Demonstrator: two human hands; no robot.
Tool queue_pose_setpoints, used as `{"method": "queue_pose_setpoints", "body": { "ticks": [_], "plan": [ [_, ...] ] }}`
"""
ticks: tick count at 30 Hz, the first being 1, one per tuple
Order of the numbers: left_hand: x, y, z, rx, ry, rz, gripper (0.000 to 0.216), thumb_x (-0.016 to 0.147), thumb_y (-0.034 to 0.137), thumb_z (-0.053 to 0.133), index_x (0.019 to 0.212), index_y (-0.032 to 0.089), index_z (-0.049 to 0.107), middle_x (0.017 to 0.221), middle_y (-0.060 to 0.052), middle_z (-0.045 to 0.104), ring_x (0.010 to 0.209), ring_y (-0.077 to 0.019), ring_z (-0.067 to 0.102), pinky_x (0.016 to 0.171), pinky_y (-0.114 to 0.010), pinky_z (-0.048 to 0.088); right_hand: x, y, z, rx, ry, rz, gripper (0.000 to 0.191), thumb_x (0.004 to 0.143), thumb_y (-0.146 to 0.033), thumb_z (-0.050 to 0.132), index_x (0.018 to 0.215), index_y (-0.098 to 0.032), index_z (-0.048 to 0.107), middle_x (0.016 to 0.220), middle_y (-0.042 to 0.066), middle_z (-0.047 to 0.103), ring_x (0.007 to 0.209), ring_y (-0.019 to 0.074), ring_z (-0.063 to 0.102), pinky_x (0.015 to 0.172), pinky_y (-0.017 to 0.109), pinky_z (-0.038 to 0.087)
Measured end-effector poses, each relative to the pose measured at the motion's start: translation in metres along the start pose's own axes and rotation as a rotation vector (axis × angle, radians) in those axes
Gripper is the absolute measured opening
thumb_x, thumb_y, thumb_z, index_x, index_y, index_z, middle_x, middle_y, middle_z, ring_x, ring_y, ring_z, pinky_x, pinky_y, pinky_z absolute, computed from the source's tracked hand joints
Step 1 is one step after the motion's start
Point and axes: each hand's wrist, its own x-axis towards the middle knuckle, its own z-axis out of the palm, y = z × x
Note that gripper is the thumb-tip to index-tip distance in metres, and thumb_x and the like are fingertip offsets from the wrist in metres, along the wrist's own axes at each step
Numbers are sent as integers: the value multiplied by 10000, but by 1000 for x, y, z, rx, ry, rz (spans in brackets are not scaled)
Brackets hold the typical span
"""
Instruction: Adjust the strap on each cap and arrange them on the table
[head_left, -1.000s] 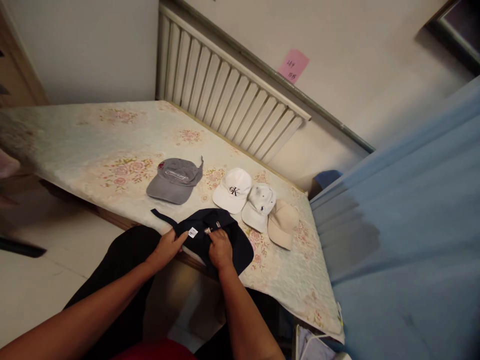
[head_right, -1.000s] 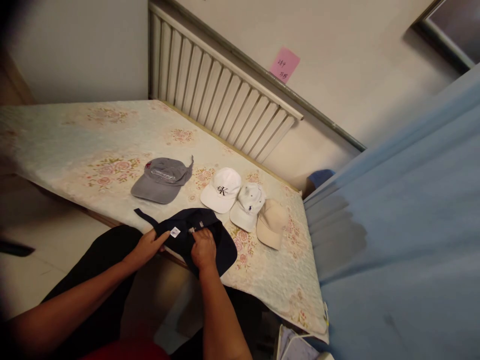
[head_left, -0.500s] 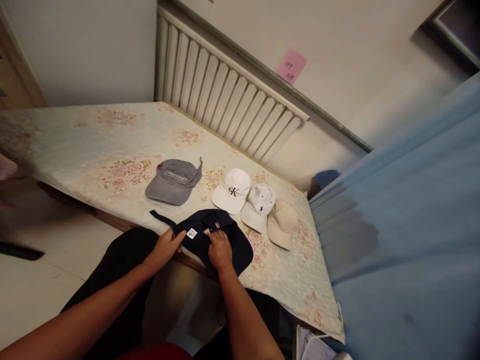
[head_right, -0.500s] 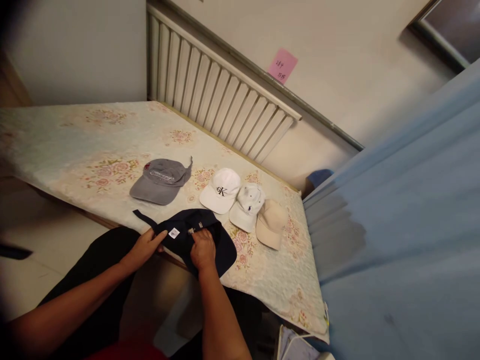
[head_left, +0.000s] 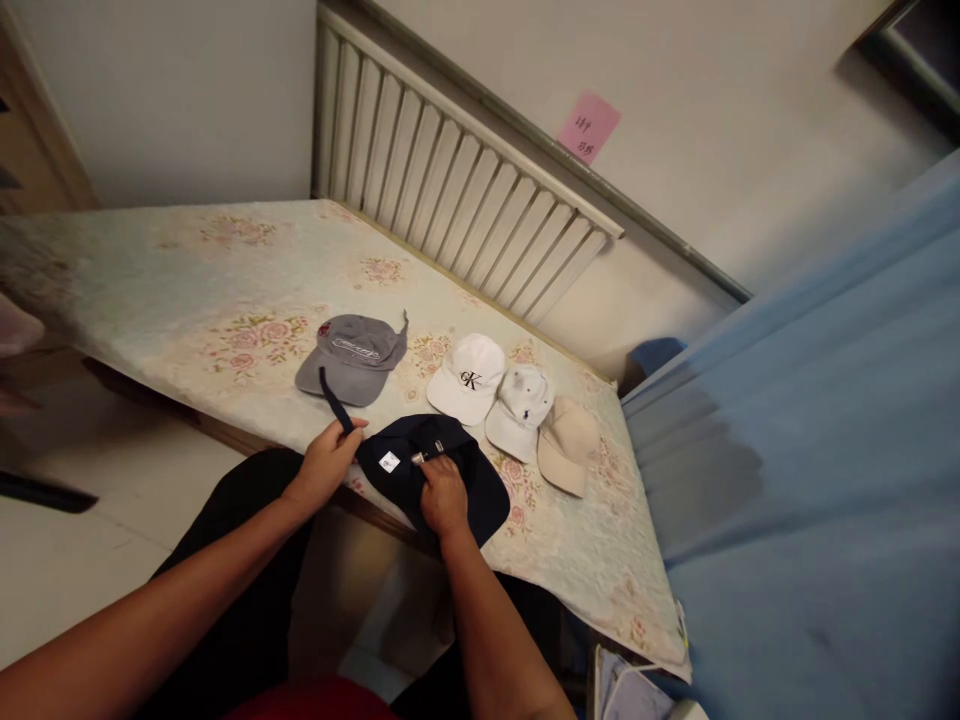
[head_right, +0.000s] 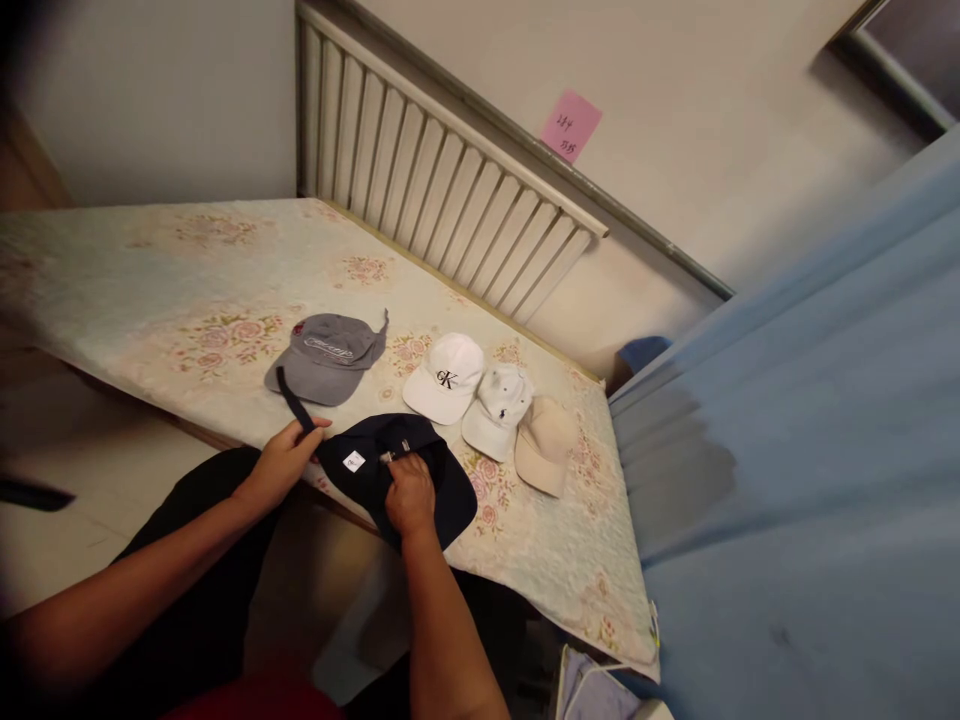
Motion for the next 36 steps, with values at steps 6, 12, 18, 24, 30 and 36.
{"method": "queue_pose_setpoints", "body": {
  "ticks": [6, 12, 18, 24, 30, 36],
  "plan": [
    [3, 24, 0, -78, -42, 91, 362, 809, 445, 518, 988, 147, 619, 816, -6, 603, 564, -112, 518, 592, -258, 438, 1, 1, 1, 24, 9, -4, 568, 715, 19, 397, 1197, -184, 620, 1111, 69, 657, 1112, 196, 520, 1073, 356, 325],
    [10, 53, 4, -279, -300, 150, 285, 834, 401, 550, 965, 150, 575, 757, -5, 627, 497, -85, 486, 504, -225, 394, 1, 0, -2, 64, 20, 2, 558, 732, 12, 393, 1200, -199, 613, 1104, 59, 652, 1100, 187, 522, 1068, 357, 337],
    [33, 56, 15, -540, -692, -67, 231, 759, 284, 673, 924, 148, 589, 681, 21, 582, 528, -68, 511, 519, -190, 419, 3, -3, -5, 73, 15, 27, 567, 726, 15, 396, 1199, -210, 614, 1118, 52, 648, 1100, 186, 525, 1072, 365, 340],
    [58, 47, 22, -541, -994, -135, 299, 704, 183, 725, 975, 161, 600, 809, -4, 624, 625, -91, 590, 673, -254, 520, 5, -6, -8, 88, -4, 44, 567, 715, 18, 401, 1191, -208, 608, 1139, 46, 642, 1134, 174, 506, 1070, 354, 345],
    [79, 36, 25, -499, -1044, -163, 186, 779, 277, 663, 906, 163, 588, 723, -10, 636, 515, -90, 571, 562, -251, 520, 5, -4, -5, 65, -24, 65, 593, 696, 21, 410, 1202, -217, 607, 1123, 42, 652, 1104, 182, 527, 1069, 372, 346],
    [93, 28, 26, -446, -1017, -81, 207, 793, 340, 643, 805, 142, 585, 621, 1, 607, 496, -73, 525, 474, -169, 404, 6, -4, -4, 46, -39, 74, 578, 686, 13, 420, 1186, -203, 616, 1120, 53, 656, 1088, 188, 537, 1054, 377, 363]
  ]
}}
